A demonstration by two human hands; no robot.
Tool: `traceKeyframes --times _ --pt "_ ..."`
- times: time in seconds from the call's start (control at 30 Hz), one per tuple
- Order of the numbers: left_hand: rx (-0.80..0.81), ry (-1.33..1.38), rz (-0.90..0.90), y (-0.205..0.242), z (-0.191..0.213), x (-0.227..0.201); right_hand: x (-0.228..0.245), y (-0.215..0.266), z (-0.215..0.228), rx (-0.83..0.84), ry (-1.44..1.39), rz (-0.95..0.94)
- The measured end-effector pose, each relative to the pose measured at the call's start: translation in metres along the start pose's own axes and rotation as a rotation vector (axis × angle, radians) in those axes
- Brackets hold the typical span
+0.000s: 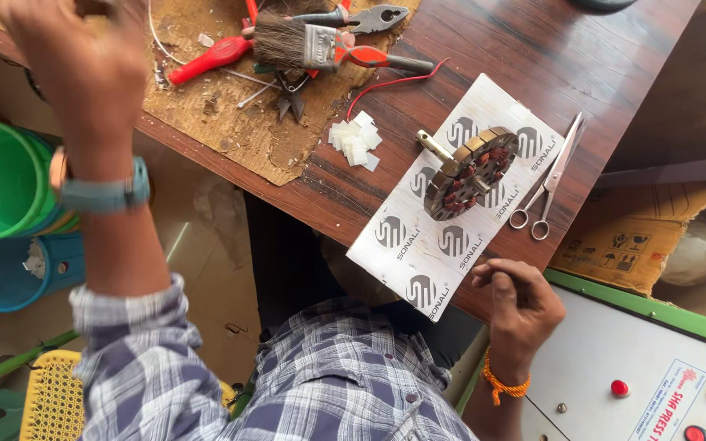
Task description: The person assembles a circular electrical component by inserting small white plastic pieces into slots around its perimeter. They use a green screwdriver to press and adjust the pieces into place, repeatedly rotating the component to access different slots.
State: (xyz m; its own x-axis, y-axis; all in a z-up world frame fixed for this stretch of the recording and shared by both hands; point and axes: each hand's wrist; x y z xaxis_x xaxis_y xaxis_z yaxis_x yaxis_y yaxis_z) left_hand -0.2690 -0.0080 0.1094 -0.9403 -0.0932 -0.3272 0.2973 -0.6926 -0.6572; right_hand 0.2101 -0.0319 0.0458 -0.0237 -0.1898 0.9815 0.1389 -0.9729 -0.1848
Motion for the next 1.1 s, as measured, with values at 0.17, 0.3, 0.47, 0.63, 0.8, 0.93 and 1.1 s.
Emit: traceKeyframes --times 0.17,0.3,0.47,0.63,0.8,0.93,1.1 --pt "0.282 0.317 -0.534 0.034 0.043 -0.156 0.038 -0.009 -0.009 0.098 0.188 0.333" --pt "0.401 0.702 -0.574 0.050 0.011 -0.247 0.045 -0.017 -0.013 0.010 0.542 0.477" --pt "0.141 0.737 -0.174 0.085 -0.035 -0.252 0.019 -0.016 0.025 -0.052 0.211 0.337" --pt "0.379 0.982 0.226 0.105 -0.097 -0.240 -0.014 -0.014 0.060 -0.278 -0.706 0.075" --pt "0.475 0.774 -0.032 0.103 -0.100 -0.235 -0.010 -0.064 0.049 -0.341 -0.684 0.165" --pt "0.583 0.668 -0.184 0.101 -0.077 -0.239 -0.014 -0.114 0.022 -0.353 -0.364 0.332" --pt "0.589 0.688 -0.267 0.100 -0.057 -0.236 -0.006 -0.125 -0.007 -0.039 -0.279 0.218"
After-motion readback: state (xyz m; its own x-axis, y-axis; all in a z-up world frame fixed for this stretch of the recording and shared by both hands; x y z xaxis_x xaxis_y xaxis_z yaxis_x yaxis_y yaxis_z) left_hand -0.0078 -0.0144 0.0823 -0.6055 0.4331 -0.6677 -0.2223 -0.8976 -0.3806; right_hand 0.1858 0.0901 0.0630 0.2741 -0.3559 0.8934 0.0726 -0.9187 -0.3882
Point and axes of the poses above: each hand's wrist, its own y-axis away from the middle knuckle, its own z-axis out of the back of the hand, x = y × z, and after that the axes turned 4 degrees about -y, right-handed
